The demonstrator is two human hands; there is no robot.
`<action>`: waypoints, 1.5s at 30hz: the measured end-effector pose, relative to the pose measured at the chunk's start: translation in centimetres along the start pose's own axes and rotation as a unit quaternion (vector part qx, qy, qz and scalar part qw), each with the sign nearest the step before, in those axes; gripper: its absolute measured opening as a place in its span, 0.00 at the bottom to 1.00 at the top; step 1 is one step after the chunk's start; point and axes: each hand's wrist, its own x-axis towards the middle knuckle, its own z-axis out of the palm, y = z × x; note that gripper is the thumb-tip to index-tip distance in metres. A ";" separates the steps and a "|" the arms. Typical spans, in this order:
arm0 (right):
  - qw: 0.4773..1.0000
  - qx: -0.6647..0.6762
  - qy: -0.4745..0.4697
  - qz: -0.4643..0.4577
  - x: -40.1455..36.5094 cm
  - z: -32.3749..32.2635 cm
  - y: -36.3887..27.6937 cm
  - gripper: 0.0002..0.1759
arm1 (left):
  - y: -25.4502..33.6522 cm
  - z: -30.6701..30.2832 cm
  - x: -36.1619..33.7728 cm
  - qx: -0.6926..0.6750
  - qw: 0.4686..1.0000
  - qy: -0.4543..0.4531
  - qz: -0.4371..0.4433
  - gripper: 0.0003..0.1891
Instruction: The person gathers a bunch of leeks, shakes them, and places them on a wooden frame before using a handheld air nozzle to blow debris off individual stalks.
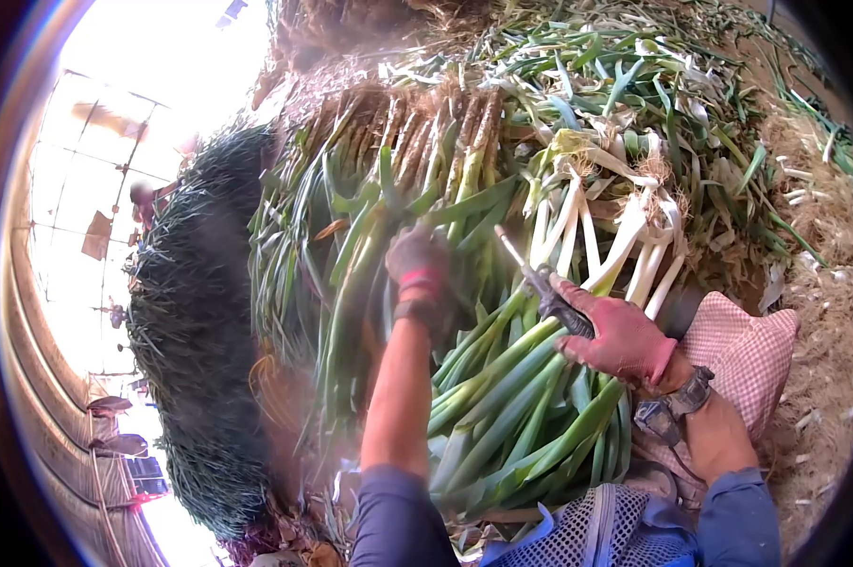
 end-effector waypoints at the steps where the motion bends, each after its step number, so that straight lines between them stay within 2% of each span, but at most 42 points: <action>1: 1.000 -0.008 0.015 0.016 0.2 -0.2 0.1 0.50 | 0.3 -0.1 0.5 -0.018 0.999 -0.030 -0.007 0.20; 2: 0.999 -0.015 0.030 0.032 0.4 -0.3 0.2 0.50 | 0.6 -0.1 0.9 -0.036 0.997 -0.059 -0.013 0.25; 3: 0.999 -0.013 0.036 0.038 0.4 -0.3 0.7 0.49 | 1.0 -0.2 1.3 -0.019 0.992 -0.119 -0.040 0.37; 4: 0.999 -0.013 0.035 0.039 0.5 -0.2 0.9 0.49 | 1.1 0.0 1.4 -0.020 0.992 -0.120 -0.040 0.37; 6: 1.000 -0.002 -0.007 -0.009 0.5 0.1 1.3 0.49 | 1.3 0.4 1.2 -0.022 0.995 -0.096 -0.009 0.44; 7: 0.999 0.009 0.013 -0.035 0.6 0.5 1.4 0.49 | 1.0 0.9 1.4 -0.020 0.993 -0.115 -0.010 0.45; 8: 0.999 0.009 0.012 -0.034 0.8 0.5 1.3 0.49 | 0.8 1.4 1.1 -0.021 0.993 -0.116 -0.010 0.45; 10: 0.999 -0.020 0.034 0.034 1.7 0.2 0.8 0.50 | 0.6 2.3 0.1 0.022 0.997 -0.074 0.026 0.43; 11: 0.999 -0.022 0.029 0.040 1.7 0.0 0.3 0.50 | 0.6 2.5 -0.7 0.013 0.996 -0.075 0.039 0.37; 12: 0.999 -0.019 0.030 0.040 1.8 -0.1 -0.2 0.50 | 0.6 2.9 -2.3 -0.001 0.997 -0.016 0.077 0.29; 14: 0.998 0.032 -0.051 -0.014 1.8 -0.1 -0.8 0.49 | 0.9 1.7 -4.9 0.011 0.991 -0.007 0.131 0.20; 15: 0.998 0.017 -0.016 -0.061 2.2 1.1 0.1 0.49 | 0.9 1.6 -5.7 0.011 0.991 -0.008 0.132 0.20; 16: 0.998 0.017 -0.016 -0.061 2.7 1.2 0.1 0.49 | 0.7 1.7 -6.3 0.003 0.991 0.002 0.137 0.17; 18: 1.000 -0.015 0.024 -0.001 4.4 1.1 -1.1 0.49 | 0.6 1.4 -6.7 -0.003 0.990 0.013 0.141 0.15; 20: 1.000 -0.018 -0.008 0.020 5.2 0.5 -3.1 0.48 | 0.8 0.2 -6.6 -0.024 0.994 -0.024 0.101 0.13; 21: 0.998 -0.011 -0.054 0.023 5.6 0.7 -3.5 0.48 | 0.9 -0.3 -6.4 -0.032 0.994 -0.022 0.099 0.11; 22: 0.995 -0.004 -0.099 0.026 6.0 0.8 -3.8 0.47 | 0.6 -0.3 -6.0 -0.031 0.994 -0.023 0.099 0.11; 24: 0.996 -0.018 -0.079 0.030 8.1 1.4 -2.8 0.47 | 0.1 0.2 -5.3 -0.078 0.994 -0.005 0.082 0.10; 25: 0.999 -0.017 -0.038 0.034 9.0 1.3 -2.6 0.48 | 0.1 0.4 -4.8 -0.081 0.993 0.037 0.083 0.10; 26: 0.999 -0.016 0.004 0.039 9.6 1.2 -2.6 0.49 | 0.1 0.6 -4.5 -0.081 0.993 0.038 0.083 0.10; 28: 0.999 -0.018 -0.013 0.030 9.2 1.5 -2.3 0.49 | 0.1 0.7 -3.7 -0.045 0.998 -0.023 0.030 0.11; 30: 0.998 -0.049 -0.044 -0.017 8.7 2.6 -2.0 0.49 | 0.6 0.6 -2.9 -0.029 0.999 -0.029 0.021 0.11; 32: 0.997 -0.053 -0.057 0.015 9.3 1.5 -3.1 0.49 | 0.9 1.1 -2.1 -0.012 0.999 -0.035 0.014 0.12; 34: 0.998 -0.023 -0.023 0.062 11.2 0.5 -2.9 0.50 | 1.1 1.2 -1.3 0.031 0.998 -0.063 0.004 0.14; 38: 0.996 -0.007 0.005 0.087 14.9 -2.2 -2.9 0.52 | 1.9 1.2 -0.8 0.078 0.991 -0.111 -0.010 0.19; 39: 0.997 -0.026 0.043 0.057 16.5 -2.0 -1.6 0.52 | 2.0 1.2 -0.7 0.083 0.989 -0.121 -0.004 0.22; 45: 0.992 -0.049 0.089 0.076 22.8 -4.6 -0.5 0.50 | 3.5 0.5 -0.2 0.102 0.984 -0.148 -0.020 0.28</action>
